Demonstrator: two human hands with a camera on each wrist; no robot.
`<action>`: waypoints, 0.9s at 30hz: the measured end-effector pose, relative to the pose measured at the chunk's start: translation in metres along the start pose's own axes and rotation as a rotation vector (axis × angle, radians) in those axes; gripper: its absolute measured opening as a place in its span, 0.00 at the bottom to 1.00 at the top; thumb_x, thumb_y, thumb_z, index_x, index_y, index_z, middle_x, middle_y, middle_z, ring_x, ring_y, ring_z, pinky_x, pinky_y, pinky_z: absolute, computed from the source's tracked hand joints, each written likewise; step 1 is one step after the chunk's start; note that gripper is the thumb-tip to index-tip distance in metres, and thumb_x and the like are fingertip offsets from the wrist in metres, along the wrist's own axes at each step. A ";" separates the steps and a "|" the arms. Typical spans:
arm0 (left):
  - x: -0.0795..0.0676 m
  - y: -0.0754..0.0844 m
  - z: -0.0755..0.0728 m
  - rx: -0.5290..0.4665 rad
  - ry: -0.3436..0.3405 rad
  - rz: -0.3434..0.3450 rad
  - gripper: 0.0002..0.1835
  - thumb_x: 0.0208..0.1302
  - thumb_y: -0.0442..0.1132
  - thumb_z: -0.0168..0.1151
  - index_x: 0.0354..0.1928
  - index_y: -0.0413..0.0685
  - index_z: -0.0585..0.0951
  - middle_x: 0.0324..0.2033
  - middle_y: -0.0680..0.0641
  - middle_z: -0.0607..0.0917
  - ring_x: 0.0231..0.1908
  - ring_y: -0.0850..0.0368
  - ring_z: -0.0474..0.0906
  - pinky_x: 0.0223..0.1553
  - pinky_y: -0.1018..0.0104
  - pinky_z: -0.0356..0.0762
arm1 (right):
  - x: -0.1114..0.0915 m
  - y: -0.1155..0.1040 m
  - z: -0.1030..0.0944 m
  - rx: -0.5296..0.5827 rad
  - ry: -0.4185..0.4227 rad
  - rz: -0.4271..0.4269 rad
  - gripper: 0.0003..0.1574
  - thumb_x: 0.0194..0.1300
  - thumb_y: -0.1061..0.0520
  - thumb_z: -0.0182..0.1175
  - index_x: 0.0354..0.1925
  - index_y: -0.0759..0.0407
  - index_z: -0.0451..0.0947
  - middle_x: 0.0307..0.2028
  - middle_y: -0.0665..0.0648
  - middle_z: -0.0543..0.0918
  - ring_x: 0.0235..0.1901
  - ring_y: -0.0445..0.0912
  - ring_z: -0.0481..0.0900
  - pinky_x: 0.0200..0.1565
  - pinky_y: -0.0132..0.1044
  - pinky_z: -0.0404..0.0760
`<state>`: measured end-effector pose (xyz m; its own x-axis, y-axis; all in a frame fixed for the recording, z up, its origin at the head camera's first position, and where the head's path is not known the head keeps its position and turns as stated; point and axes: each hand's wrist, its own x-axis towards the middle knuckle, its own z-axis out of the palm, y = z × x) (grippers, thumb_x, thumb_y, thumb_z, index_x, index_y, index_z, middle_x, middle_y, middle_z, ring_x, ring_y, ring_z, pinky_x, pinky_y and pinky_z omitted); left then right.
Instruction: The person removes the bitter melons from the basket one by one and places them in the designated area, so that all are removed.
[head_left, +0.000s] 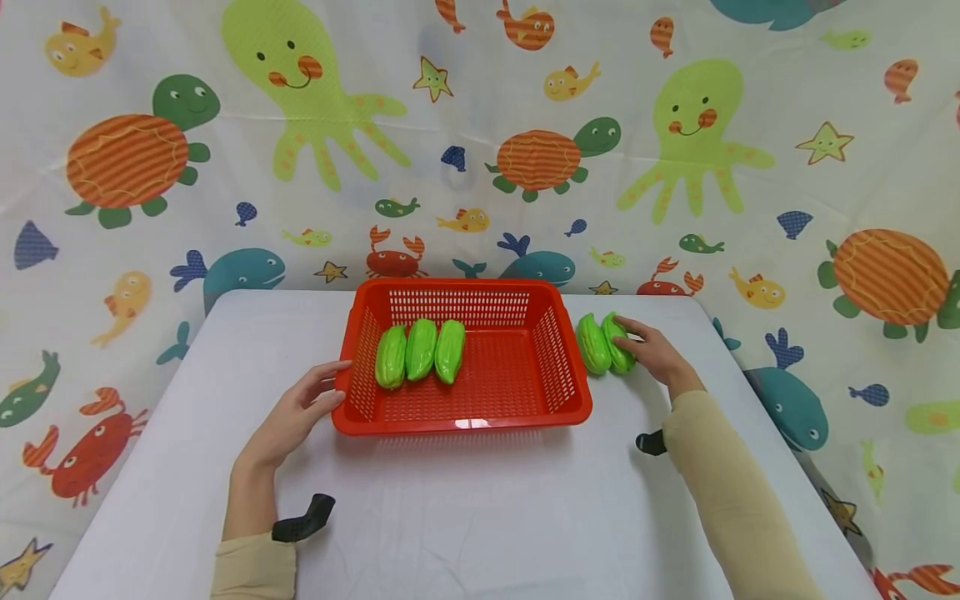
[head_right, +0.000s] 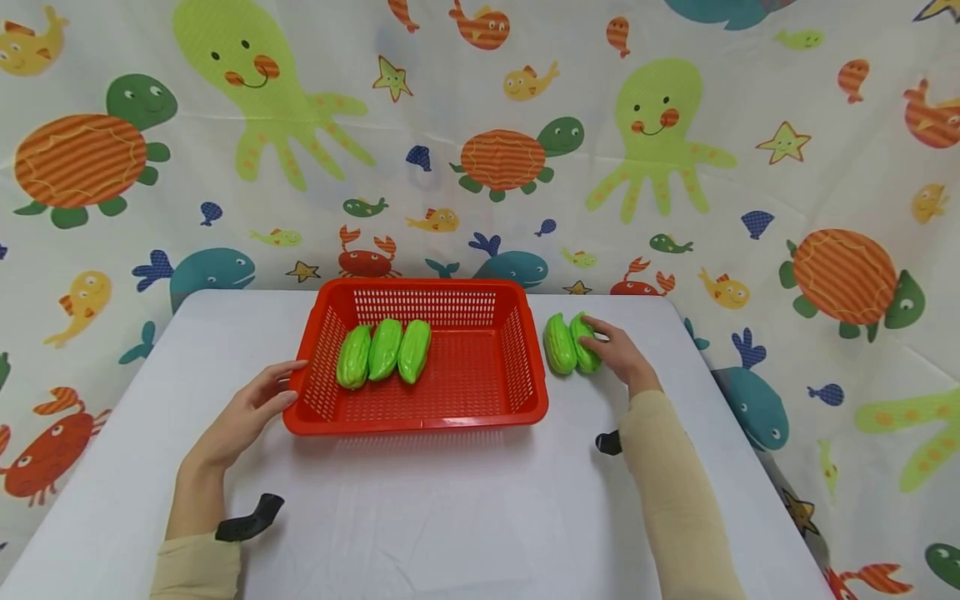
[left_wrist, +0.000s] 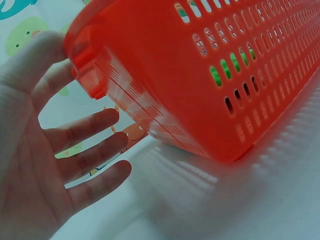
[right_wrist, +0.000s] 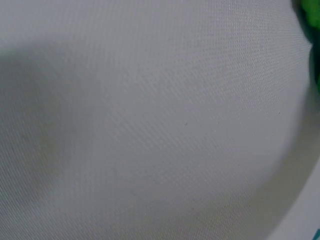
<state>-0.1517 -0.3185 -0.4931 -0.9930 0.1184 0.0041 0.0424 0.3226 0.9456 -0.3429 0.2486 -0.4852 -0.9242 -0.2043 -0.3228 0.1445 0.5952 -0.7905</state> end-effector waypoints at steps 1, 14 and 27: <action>0.000 0.000 0.000 0.000 0.000 -0.001 0.30 0.71 0.48 0.56 0.72 0.54 0.64 0.69 0.43 0.64 0.66 0.41 0.61 0.55 0.38 0.73 | 0.000 0.000 0.000 -0.003 -0.001 -0.003 0.40 0.73 0.46 0.54 0.76 0.45 0.52 0.75 0.63 0.49 0.71 0.63 0.50 0.68 0.60 0.56; 0.001 0.001 0.000 -0.001 0.001 0.003 0.29 0.71 0.48 0.56 0.72 0.53 0.64 0.70 0.42 0.64 0.66 0.40 0.61 0.55 0.38 0.73 | -0.002 -0.008 -0.008 -0.035 0.128 -0.029 0.42 0.74 0.45 0.51 0.77 0.55 0.48 0.74 0.67 0.54 0.72 0.64 0.50 0.69 0.61 0.53; 0.000 0.000 0.001 -0.001 0.002 -0.002 0.30 0.71 0.48 0.56 0.72 0.53 0.64 0.70 0.42 0.63 0.66 0.40 0.61 0.55 0.38 0.73 | -0.001 -0.040 -0.010 0.041 0.358 -0.037 0.46 0.71 0.40 0.55 0.77 0.55 0.50 0.73 0.65 0.56 0.71 0.60 0.56 0.68 0.57 0.58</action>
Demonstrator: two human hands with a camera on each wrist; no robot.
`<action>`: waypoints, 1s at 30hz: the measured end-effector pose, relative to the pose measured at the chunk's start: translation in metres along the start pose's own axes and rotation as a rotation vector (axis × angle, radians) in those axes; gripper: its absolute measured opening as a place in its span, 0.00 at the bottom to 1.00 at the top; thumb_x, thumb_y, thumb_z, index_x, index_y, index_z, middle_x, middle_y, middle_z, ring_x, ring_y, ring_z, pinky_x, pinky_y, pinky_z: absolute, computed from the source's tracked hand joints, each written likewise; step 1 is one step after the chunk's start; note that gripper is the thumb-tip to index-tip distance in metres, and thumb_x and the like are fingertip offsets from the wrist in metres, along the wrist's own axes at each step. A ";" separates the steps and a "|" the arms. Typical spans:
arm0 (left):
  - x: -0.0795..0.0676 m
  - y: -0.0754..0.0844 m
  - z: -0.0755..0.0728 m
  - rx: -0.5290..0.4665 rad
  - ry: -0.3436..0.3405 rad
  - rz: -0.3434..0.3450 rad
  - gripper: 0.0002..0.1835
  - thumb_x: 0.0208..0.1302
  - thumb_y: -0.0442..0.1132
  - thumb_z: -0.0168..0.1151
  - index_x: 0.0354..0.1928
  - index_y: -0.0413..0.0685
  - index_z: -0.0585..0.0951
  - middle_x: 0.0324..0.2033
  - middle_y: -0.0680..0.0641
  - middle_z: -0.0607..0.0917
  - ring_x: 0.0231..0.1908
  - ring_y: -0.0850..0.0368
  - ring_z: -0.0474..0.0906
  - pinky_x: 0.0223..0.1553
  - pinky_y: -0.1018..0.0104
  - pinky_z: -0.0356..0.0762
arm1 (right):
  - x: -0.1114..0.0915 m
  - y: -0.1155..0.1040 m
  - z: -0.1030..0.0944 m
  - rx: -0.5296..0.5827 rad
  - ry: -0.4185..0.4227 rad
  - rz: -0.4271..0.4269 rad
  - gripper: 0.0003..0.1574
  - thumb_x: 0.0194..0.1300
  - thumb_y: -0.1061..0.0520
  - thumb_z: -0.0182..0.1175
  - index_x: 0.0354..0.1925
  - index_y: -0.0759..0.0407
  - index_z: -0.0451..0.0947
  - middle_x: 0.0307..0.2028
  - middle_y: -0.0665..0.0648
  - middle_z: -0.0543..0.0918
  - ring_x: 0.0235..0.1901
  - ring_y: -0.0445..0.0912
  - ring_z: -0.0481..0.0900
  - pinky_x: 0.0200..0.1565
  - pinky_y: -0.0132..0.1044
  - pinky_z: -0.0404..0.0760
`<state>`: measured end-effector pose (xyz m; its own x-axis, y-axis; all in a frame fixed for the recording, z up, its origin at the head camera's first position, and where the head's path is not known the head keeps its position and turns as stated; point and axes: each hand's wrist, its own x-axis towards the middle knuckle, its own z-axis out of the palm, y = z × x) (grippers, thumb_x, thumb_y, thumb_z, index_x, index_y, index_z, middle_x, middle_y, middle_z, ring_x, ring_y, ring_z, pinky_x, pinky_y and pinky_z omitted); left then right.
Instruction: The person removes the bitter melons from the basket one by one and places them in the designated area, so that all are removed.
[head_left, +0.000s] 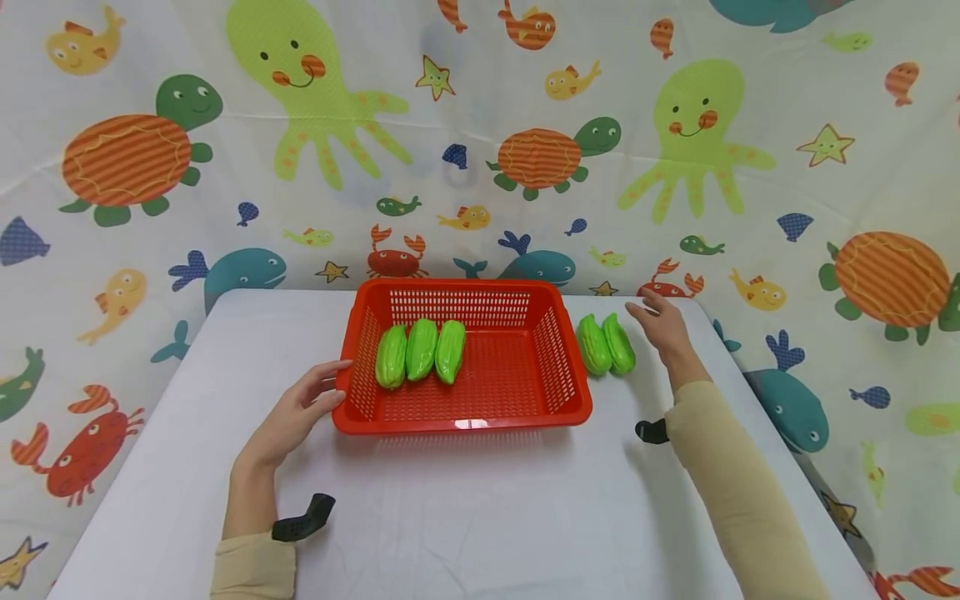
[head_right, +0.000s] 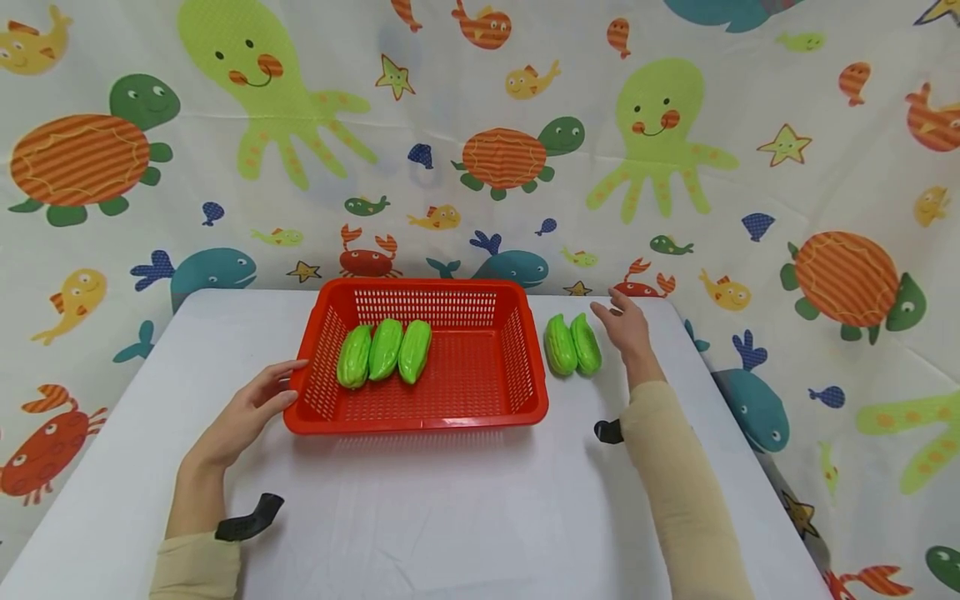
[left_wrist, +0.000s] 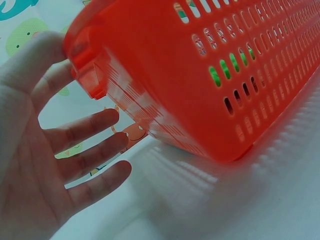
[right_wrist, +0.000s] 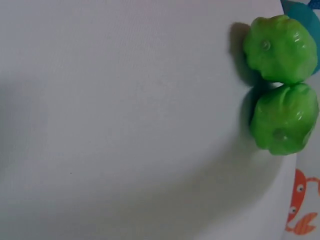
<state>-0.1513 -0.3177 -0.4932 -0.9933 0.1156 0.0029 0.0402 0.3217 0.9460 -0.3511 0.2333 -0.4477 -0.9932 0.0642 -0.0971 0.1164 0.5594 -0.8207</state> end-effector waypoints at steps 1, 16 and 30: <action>0.000 0.000 0.000 0.001 0.000 0.000 0.30 0.71 0.48 0.56 0.72 0.53 0.64 0.70 0.42 0.63 0.66 0.40 0.61 0.55 0.39 0.73 | 0.000 -0.003 0.001 -0.001 -0.001 -0.003 0.47 0.71 0.40 0.55 0.77 0.55 0.50 0.73 0.64 0.56 0.71 0.60 0.56 0.68 0.57 0.59; 0.000 0.002 0.000 0.003 -0.001 -0.004 0.30 0.71 0.48 0.56 0.72 0.54 0.64 0.69 0.42 0.64 0.66 0.40 0.61 0.55 0.38 0.73 | -0.014 -0.067 0.007 0.021 -0.058 -0.095 0.51 0.67 0.34 0.56 0.78 0.45 0.46 0.75 0.59 0.54 0.72 0.56 0.56 0.67 0.58 0.60; 0.000 0.002 0.000 0.012 0.001 0.006 0.29 0.71 0.48 0.56 0.72 0.54 0.64 0.69 0.42 0.64 0.65 0.41 0.62 0.54 0.42 0.75 | -0.030 -0.111 0.019 0.087 -0.090 -0.173 0.48 0.67 0.34 0.56 0.77 0.42 0.49 0.75 0.57 0.55 0.71 0.54 0.58 0.67 0.57 0.61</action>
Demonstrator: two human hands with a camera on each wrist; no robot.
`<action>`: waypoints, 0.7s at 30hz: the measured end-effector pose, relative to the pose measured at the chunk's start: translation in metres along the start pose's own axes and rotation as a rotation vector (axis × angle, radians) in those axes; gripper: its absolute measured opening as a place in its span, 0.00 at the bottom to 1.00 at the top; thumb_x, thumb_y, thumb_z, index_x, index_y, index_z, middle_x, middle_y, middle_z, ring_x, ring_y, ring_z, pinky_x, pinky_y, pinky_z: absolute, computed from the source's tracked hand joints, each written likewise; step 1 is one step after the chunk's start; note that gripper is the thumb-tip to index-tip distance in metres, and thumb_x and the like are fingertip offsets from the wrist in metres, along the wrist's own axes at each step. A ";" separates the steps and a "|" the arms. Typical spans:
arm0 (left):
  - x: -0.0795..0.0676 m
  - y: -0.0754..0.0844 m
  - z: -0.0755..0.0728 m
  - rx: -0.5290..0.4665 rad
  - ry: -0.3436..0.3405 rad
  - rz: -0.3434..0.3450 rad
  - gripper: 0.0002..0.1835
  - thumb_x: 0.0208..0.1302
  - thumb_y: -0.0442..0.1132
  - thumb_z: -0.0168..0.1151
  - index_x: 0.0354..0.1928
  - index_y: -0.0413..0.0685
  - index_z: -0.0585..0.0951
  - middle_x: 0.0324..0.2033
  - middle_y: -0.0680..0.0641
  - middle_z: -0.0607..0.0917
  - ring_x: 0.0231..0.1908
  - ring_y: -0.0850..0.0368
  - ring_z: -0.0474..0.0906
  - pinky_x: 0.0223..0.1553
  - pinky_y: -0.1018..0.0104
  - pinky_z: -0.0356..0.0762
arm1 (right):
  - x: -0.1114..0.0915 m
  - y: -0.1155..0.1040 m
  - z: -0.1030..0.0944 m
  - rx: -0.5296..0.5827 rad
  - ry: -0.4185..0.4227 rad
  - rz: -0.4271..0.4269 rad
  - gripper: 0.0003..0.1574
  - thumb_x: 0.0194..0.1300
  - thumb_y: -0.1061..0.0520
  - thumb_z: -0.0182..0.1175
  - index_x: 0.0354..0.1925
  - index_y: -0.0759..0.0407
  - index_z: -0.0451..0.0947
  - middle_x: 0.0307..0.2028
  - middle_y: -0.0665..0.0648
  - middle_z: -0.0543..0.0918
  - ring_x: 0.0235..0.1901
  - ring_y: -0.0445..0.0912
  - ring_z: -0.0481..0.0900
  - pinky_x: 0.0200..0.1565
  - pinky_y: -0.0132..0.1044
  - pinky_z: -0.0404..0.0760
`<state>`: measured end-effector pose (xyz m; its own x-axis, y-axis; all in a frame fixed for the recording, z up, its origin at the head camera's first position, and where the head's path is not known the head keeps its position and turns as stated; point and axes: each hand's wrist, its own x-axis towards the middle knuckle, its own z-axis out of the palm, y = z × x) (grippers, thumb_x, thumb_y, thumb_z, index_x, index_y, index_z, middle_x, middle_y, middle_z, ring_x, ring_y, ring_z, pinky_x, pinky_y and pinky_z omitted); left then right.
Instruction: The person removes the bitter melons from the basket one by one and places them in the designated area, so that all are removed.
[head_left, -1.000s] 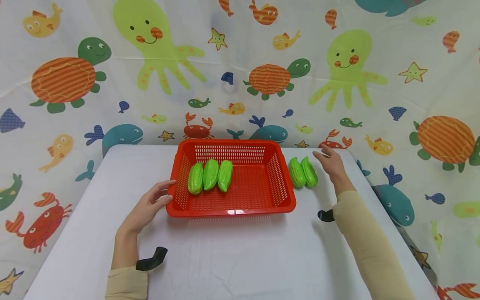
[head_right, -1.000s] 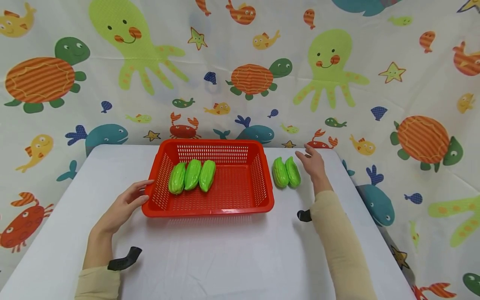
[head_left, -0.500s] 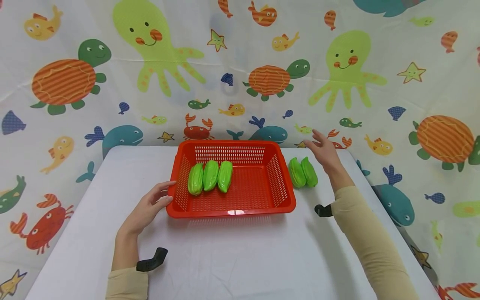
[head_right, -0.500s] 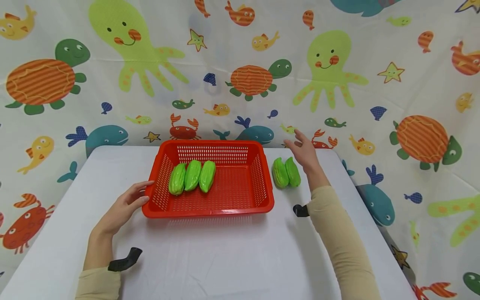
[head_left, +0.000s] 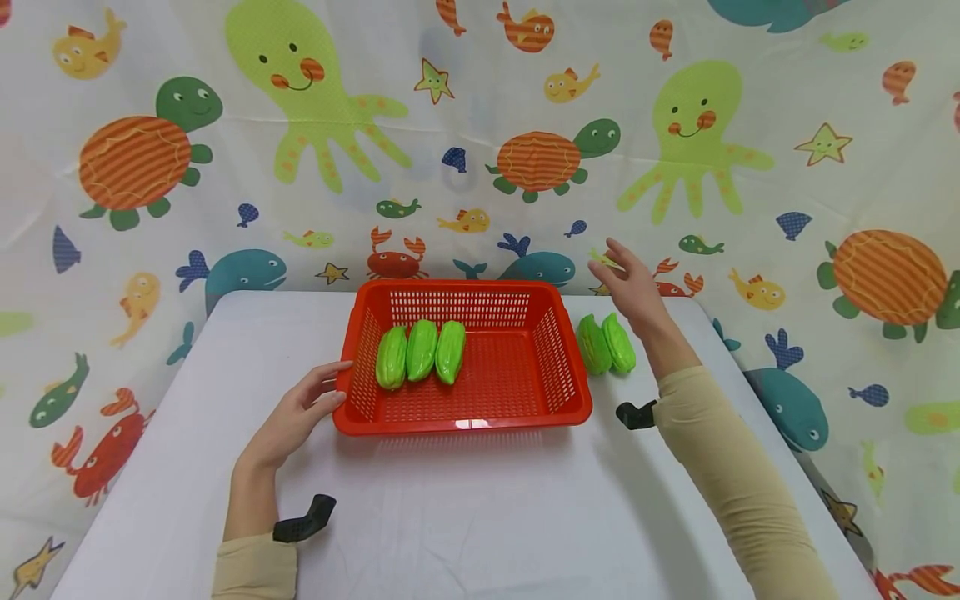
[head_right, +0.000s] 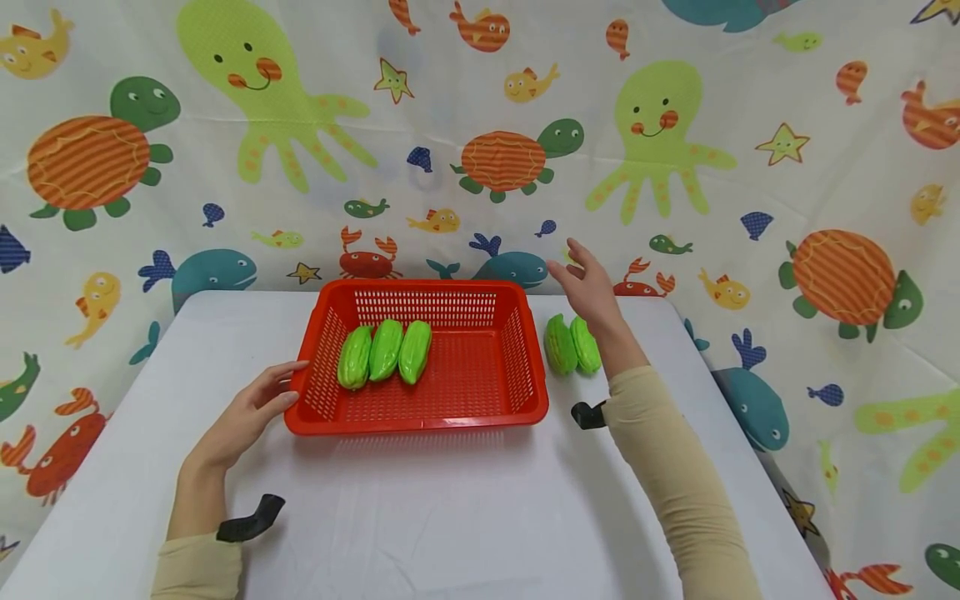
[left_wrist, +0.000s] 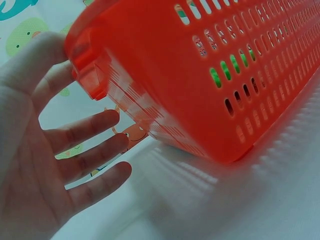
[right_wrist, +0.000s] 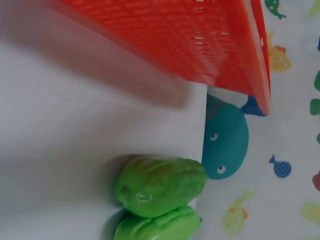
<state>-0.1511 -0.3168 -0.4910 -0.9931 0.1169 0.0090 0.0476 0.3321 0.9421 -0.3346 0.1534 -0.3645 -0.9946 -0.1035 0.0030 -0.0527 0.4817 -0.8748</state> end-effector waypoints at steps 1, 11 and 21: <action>0.000 0.000 0.000 0.001 0.000 0.001 0.29 0.71 0.48 0.56 0.72 0.54 0.64 0.69 0.42 0.64 0.65 0.41 0.62 0.54 0.43 0.76 | -0.001 -0.002 0.001 0.009 -0.005 -0.007 0.47 0.68 0.35 0.56 0.77 0.42 0.49 0.75 0.57 0.55 0.71 0.55 0.58 0.68 0.57 0.60; -0.001 0.000 0.000 -0.006 0.001 -0.002 0.29 0.71 0.48 0.55 0.72 0.53 0.64 0.69 0.42 0.64 0.65 0.41 0.62 0.54 0.42 0.75 | -0.005 -0.017 0.013 0.039 -0.027 -0.029 0.46 0.67 0.34 0.56 0.76 0.37 0.50 0.75 0.53 0.56 0.72 0.53 0.57 0.68 0.58 0.60; -0.001 0.001 -0.002 -0.013 0.001 -0.012 0.30 0.71 0.49 0.56 0.72 0.54 0.64 0.69 0.42 0.64 0.66 0.40 0.61 0.55 0.38 0.73 | -0.009 -0.042 0.026 0.078 -0.077 -0.065 0.45 0.68 0.37 0.57 0.76 0.37 0.50 0.75 0.52 0.55 0.72 0.52 0.57 0.67 0.58 0.61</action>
<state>-0.1507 -0.3182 -0.4896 -0.9937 0.1119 -0.0018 0.0344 0.3210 0.9465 -0.3215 0.1119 -0.3407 -0.9795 -0.1999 0.0266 -0.1069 0.4027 -0.9091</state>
